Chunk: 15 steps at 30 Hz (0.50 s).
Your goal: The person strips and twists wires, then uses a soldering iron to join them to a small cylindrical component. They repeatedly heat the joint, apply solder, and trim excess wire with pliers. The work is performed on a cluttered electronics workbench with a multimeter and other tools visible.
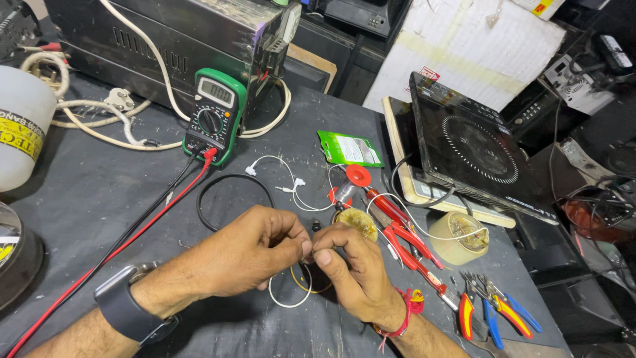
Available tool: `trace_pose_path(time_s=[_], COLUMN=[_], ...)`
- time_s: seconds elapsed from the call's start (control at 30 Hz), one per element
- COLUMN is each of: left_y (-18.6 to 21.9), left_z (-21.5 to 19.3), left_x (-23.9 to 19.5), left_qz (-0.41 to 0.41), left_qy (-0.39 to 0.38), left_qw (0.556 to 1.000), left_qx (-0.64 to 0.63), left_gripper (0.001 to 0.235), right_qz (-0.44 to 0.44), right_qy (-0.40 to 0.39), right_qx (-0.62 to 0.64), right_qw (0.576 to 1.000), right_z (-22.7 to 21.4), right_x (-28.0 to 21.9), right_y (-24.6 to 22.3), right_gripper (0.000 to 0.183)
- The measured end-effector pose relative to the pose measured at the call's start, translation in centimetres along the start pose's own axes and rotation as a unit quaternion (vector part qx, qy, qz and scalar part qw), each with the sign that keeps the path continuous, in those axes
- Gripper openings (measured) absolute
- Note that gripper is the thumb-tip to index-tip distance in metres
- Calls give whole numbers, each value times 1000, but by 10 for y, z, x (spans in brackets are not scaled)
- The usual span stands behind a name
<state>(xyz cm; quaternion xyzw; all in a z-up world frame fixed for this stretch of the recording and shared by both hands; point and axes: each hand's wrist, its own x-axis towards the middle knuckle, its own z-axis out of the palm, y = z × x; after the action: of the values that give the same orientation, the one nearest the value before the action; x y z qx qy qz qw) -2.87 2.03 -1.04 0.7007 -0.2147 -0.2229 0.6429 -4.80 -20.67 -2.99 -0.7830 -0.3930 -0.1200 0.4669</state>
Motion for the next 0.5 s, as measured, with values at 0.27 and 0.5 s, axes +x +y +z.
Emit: trace_pose_path(time_s=[0.27, 0.5], left_y=[2, 6], left_z=[2, 7], left_x=[0, -3], left_qz=[-8, -6], left_qy=[2, 4], left_qw=[1000, 1000], left_qx=[-7, -1], left_gripper=[28, 26], right_qz=[32, 68], right_qy=[9, 32], right_qx=[32, 55], right_qw=[999, 996], right_z=[-1, -3], right_x=[-2, -8], right_y=[3, 8], right_gripper=[13, 15])
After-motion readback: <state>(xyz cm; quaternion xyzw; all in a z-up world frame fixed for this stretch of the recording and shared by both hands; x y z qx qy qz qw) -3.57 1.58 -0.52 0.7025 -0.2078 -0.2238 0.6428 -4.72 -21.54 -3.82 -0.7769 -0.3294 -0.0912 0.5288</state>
